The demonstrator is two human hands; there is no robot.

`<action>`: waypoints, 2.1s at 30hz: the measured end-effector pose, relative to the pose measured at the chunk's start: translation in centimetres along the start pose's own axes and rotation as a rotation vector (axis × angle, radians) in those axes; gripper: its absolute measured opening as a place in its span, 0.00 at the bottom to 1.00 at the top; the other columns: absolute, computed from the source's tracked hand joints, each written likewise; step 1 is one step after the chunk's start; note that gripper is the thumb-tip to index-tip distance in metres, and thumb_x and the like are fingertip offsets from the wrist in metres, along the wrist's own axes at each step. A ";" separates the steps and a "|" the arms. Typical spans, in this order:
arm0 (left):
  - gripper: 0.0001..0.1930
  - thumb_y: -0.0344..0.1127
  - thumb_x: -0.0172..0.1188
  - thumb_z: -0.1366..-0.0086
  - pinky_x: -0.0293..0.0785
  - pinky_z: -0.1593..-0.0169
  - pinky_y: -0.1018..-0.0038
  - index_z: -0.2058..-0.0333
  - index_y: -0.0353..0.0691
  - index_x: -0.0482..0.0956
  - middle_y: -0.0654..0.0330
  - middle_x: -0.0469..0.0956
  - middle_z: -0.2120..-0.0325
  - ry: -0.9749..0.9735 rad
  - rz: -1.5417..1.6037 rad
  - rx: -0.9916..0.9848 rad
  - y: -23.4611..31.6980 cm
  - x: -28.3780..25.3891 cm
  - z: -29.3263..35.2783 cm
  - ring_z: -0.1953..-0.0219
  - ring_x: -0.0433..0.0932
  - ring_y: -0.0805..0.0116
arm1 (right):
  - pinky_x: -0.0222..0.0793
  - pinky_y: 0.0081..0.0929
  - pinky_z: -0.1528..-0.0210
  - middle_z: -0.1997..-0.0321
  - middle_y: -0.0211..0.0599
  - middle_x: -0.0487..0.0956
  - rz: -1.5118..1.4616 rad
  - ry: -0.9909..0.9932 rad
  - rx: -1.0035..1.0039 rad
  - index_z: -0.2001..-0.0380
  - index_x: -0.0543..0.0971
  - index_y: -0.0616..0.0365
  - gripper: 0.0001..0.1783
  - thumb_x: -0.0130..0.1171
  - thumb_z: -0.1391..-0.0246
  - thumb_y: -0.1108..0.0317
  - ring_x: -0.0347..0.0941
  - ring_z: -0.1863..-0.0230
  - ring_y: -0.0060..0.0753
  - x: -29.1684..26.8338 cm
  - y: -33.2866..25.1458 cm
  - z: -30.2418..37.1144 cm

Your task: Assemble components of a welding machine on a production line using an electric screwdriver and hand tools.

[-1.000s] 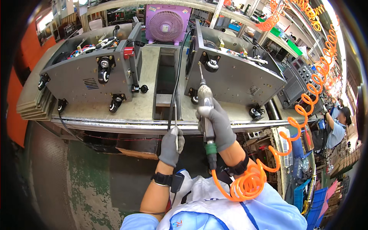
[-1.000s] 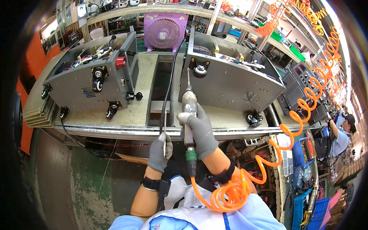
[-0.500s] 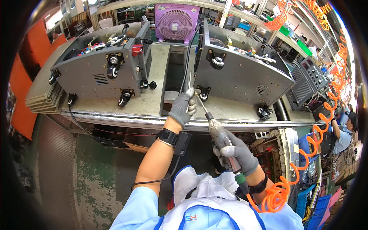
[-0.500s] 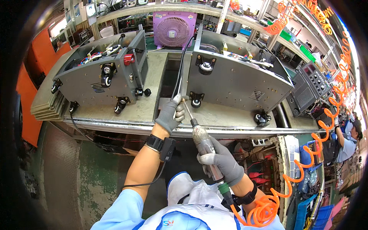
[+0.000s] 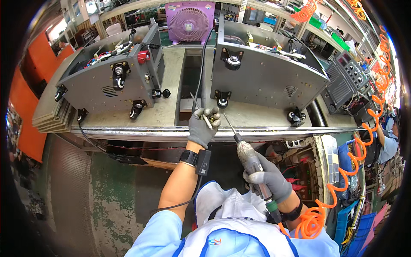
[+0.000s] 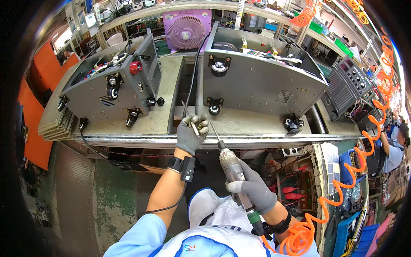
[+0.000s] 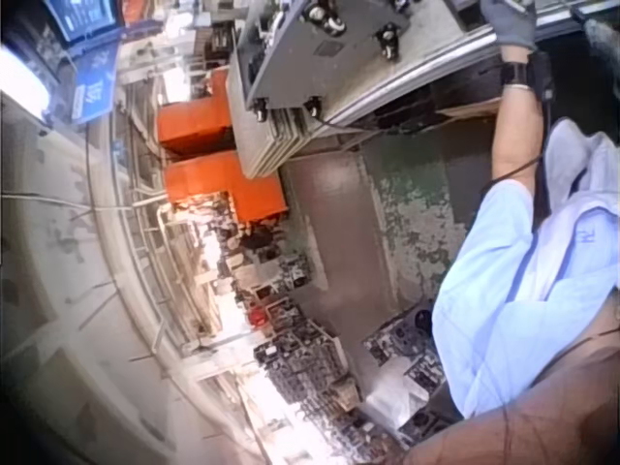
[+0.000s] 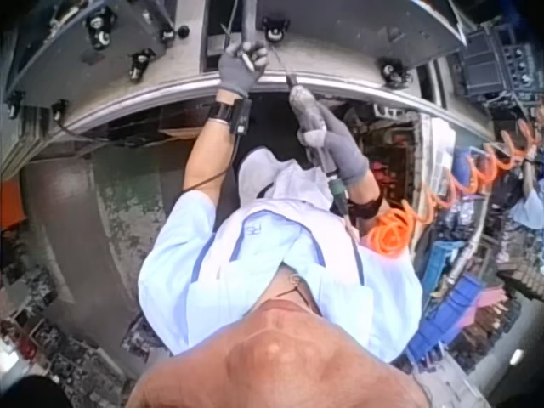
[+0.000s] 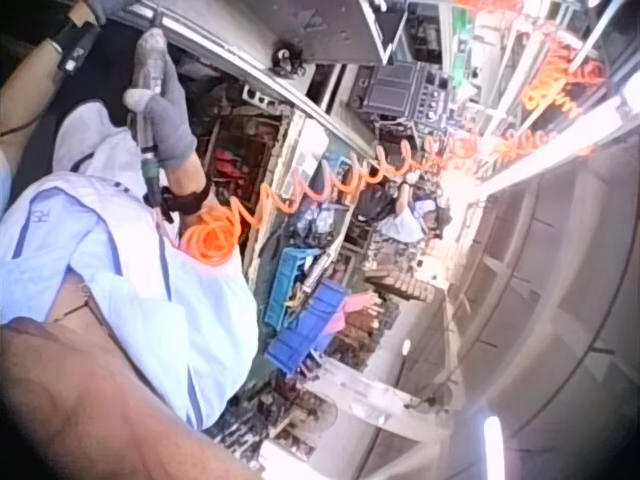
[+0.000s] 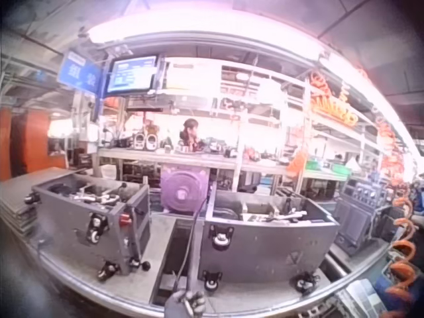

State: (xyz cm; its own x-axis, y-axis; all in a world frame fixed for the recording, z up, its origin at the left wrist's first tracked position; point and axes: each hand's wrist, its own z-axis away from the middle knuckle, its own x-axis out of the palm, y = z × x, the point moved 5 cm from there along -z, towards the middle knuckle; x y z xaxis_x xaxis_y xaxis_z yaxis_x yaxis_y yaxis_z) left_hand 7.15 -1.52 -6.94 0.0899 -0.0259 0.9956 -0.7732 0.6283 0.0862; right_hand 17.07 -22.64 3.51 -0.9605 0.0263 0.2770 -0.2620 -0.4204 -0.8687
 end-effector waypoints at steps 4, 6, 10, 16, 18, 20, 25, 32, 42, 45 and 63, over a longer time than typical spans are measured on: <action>0.11 0.35 0.46 0.43 0.65 0.76 0.74 0.75 0.36 0.74 0.46 0.74 0.63 -0.004 0.013 0.023 -0.2 -0.4 0.0 0.71 0.71 0.60 | 0.65 0.19 0.79 0.70 0.33 0.68 -0.015 -0.035 0.023 0.42 0.57 0.58 0.42 0.59 0.66 0.69 0.67 0.79 0.23 0.4 0.4 0.1; 0.11 0.34 0.46 0.44 0.66 0.76 0.73 0.72 0.35 0.75 0.46 0.74 0.62 -0.011 0.002 0.017 -0.2 -0.6 0.0 0.71 0.71 0.60 | 0.65 0.19 0.79 0.71 0.35 0.69 0.010 -0.052 0.012 0.42 0.56 0.59 0.44 0.60 0.68 0.66 0.67 0.79 0.23 0.6 0.6 0.0; 0.11 0.29 0.47 0.47 0.68 0.77 0.74 0.65 0.35 0.74 0.45 0.75 0.62 -0.028 -0.067 0.007 -0.1 -0.6 0.5 0.74 0.72 0.62 | 0.65 0.18 0.78 0.72 0.36 0.69 0.078 -0.026 0.033 0.42 0.55 0.60 0.47 0.61 0.69 0.64 0.67 0.79 0.23 0.8 0.9 -0.3; 0.14 0.25 0.46 0.49 0.72 0.73 0.80 0.62 0.33 0.70 0.42 0.74 0.60 0.056 -0.312 0.041 0.2 0.5 1.7 0.75 0.73 0.68 | 0.65 0.19 0.76 0.69 0.32 0.67 0.055 -0.077 0.081 0.42 0.57 0.59 0.42 0.59 0.65 0.67 0.67 0.77 0.21 1.2 1.0 -0.5; 0.15 0.25 0.46 0.49 0.73 0.72 0.81 0.61 0.32 0.69 0.41 0.74 0.60 0.077 -0.342 0.054 0.5 0.9 2.0 0.75 0.73 0.69 | 0.65 0.19 0.77 0.69 0.33 0.67 0.048 -0.078 0.098 0.42 0.57 0.59 0.42 0.59 0.65 0.68 0.67 0.78 0.21 1.3 1.1 -0.6; 0.14 0.25 0.46 0.49 0.73 0.73 0.81 0.62 0.32 0.69 0.41 0.75 0.63 0.063 -0.461 0.018 0.6 1.2 2.2 0.75 0.74 0.69 | 0.66 0.19 0.77 0.68 0.33 0.67 0.038 -0.078 0.114 0.42 0.57 0.59 0.41 0.59 0.64 0.68 0.67 0.78 0.21 1.3 1.2 -0.7; 0.12 0.29 0.46 0.46 0.72 0.78 0.82 0.62 0.33 0.69 0.45 0.76 0.66 0.102 -0.596 0.028 0.9 0.4 2.3 0.79 0.74 0.72 | 0.66 0.19 0.78 0.70 0.33 0.67 0.044 -0.046 0.160 0.43 0.58 0.59 0.41 0.60 0.64 0.68 0.67 0.79 0.21 1.1 1.3 -0.8; 0.10 0.35 0.45 0.43 0.61 0.87 0.83 0.70 0.36 0.72 0.59 0.70 0.84 0.200 -0.564 0.030 0.9 -1.2 2.4 0.88 0.65 0.74 | 0.65 0.18 0.80 0.70 0.32 0.67 0.020 -0.089 0.155 0.43 0.58 0.59 0.41 0.60 0.64 0.69 0.67 0.80 0.20 1.5 1.5 -0.7; 0.12 0.40 0.45 0.39 0.50 0.88 0.81 0.77 0.40 0.69 0.67 0.59 0.91 0.370 -0.592 0.169 2.0 -4.5 12.3 0.90 0.57 0.77 | 0.63 0.17 0.76 0.70 0.32 0.67 -0.044 -0.097 0.095 0.45 0.59 0.60 0.42 0.59 0.69 0.67 0.65 0.76 0.22 1.1 1.2 0.2; 0.13 0.42 0.44 0.38 0.50 0.87 0.80 0.76 0.42 0.69 0.67 0.58 0.90 0.449 -0.521 0.185 2.4 -8.1 18.6 0.89 0.57 0.75 | 0.64 0.19 0.71 0.68 0.34 0.66 -0.080 -0.061 0.089 0.46 0.61 0.64 0.42 0.59 0.71 0.67 0.65 0.72 0.24 0.5 1.7 -0.2; 0.14 0.47 0.42 0.40 0.49 0.85 0.74 0.76 0.47 0.70 0.68 0.59 0.90 1.139 -0.269 0.314 22.0 -24.1 24.0 0.89 0.56 0.72 | 0.64 0.15 0.84 0.76 0.37 0.72 -0.017 0.051 0.195 0.47 0.63 0.60 0.40 0.57 0.71 0.62 0.65 0.85 0.22 -0.6 4.3 -3.0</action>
State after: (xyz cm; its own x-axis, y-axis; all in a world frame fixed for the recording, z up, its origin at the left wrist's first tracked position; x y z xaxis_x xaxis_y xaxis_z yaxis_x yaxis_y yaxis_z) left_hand -27.05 -5.76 -28.12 0.6499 0.6717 0.3557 -0.7494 0.4882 0.4473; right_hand 16.25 -21.72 -1.66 -0.9608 0.0792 0.2657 -0.2603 -0.5874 -0.7663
